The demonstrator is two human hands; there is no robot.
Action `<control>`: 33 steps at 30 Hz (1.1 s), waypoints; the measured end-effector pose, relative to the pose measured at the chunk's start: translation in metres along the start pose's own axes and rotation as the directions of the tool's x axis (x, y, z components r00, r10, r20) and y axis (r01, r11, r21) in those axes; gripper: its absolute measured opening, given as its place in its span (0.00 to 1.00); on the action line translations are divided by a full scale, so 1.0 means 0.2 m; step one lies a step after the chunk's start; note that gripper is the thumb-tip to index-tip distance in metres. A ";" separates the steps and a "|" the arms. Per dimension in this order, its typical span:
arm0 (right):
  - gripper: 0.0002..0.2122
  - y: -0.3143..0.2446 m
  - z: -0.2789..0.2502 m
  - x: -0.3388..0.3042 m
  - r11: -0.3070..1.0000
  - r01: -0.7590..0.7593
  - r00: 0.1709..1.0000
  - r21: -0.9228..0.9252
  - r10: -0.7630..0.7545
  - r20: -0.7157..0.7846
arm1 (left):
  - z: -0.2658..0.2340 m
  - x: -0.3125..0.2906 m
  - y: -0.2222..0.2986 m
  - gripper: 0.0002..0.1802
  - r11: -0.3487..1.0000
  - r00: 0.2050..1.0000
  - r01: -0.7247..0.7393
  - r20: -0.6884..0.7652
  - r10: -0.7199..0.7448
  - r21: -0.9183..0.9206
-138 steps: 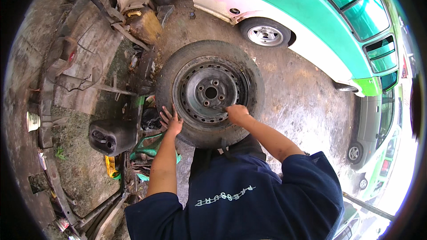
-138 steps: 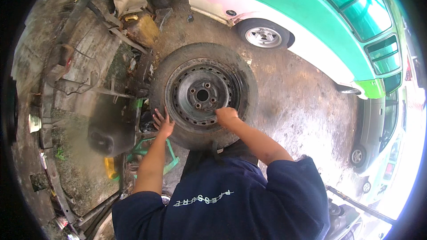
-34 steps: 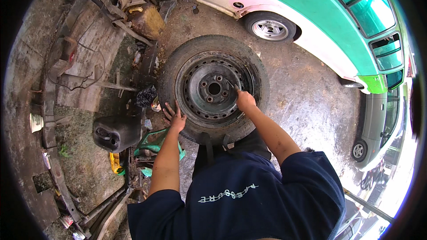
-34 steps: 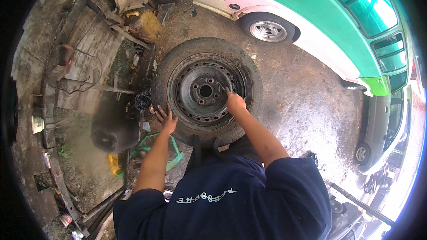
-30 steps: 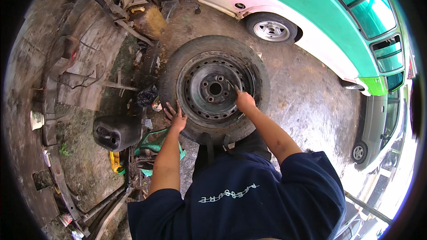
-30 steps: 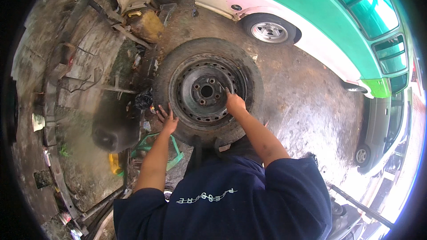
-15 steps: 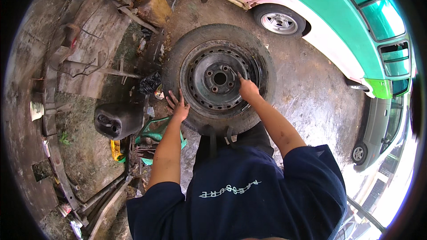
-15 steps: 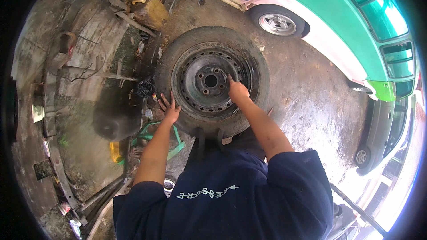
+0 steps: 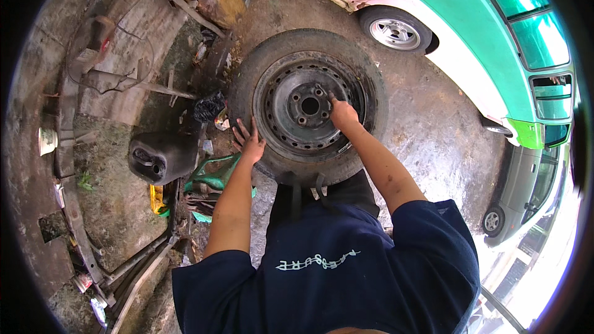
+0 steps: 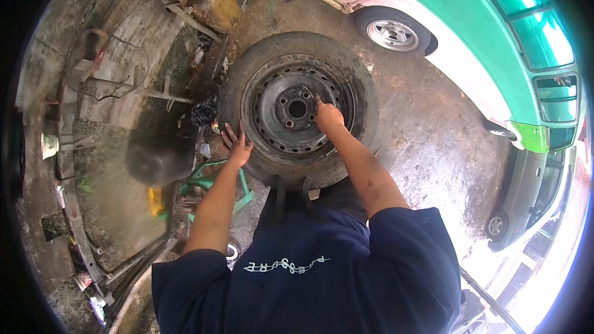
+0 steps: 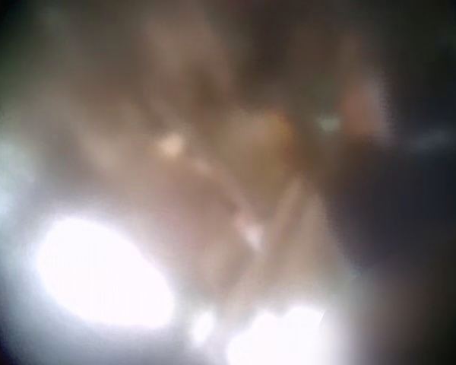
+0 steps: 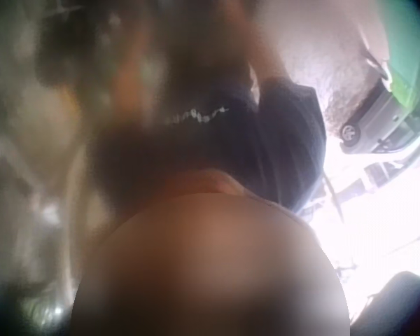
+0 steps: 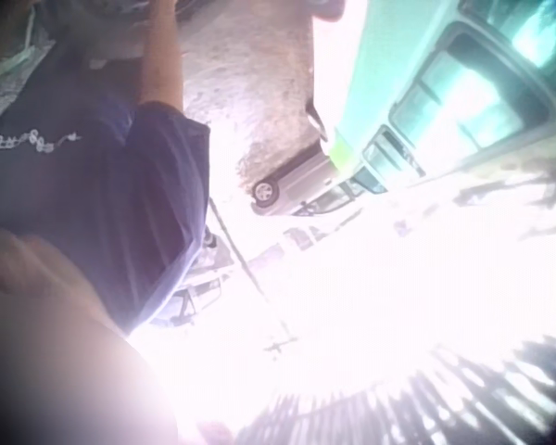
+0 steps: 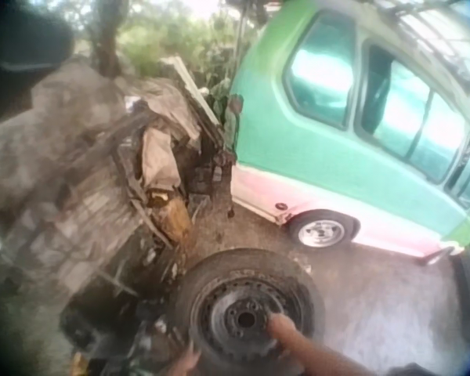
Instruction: The person uses a tire iron to pry the bead of a car tire off its rim. They repeatedly insert the tool between the tire and rim, lever the bead downward, and rotate the tire to continue the process around the circumference.
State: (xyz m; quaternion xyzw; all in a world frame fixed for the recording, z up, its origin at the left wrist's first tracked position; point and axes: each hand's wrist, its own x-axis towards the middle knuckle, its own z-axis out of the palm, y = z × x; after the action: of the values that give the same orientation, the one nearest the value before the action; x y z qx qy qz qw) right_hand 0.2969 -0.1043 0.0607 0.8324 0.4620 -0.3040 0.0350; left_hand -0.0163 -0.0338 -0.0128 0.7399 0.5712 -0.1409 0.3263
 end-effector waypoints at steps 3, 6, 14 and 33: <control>0.31 0.01 0.04 -0.10 0.998 -0.050 0.998 0.042 0.052 -0.029 | -0.01 0.00 0.01 0.51 1.000 1.000 0.006 0.006 -0.006 0.015; 0.31 0.10 0.10 -0.27 0.990 -0.113 0.993 0.081 0.111 0.034 | -0.01 0.00 0.00 0.51 1.000 1.000 0.000 0.014 0.000 -0.004; 0.31 0.06 0.09 -0.05 0.992 -0.070 0.997 0.102 0.073 -0.025 | 0.00 0.00 0.00 0.52 1.000 1.000 -0.005 0.022 0.005 -0.011; 0.32 -0.02 0.01 -0.02 1.000 -0.024 1.000 -0.005 0.024 0.016 | -0.01 0.01 0.00 0.51 1.000 0.999 0.002 0.038 -0.002 -0.004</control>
State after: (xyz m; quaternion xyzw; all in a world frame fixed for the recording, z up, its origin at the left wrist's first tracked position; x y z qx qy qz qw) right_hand 0.2908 -0.1067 0.0620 0.8353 0.4524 -0.3093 0.0443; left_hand -0.0164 -0.0305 -0.0125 0.7358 0.5660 -0.1539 0.3386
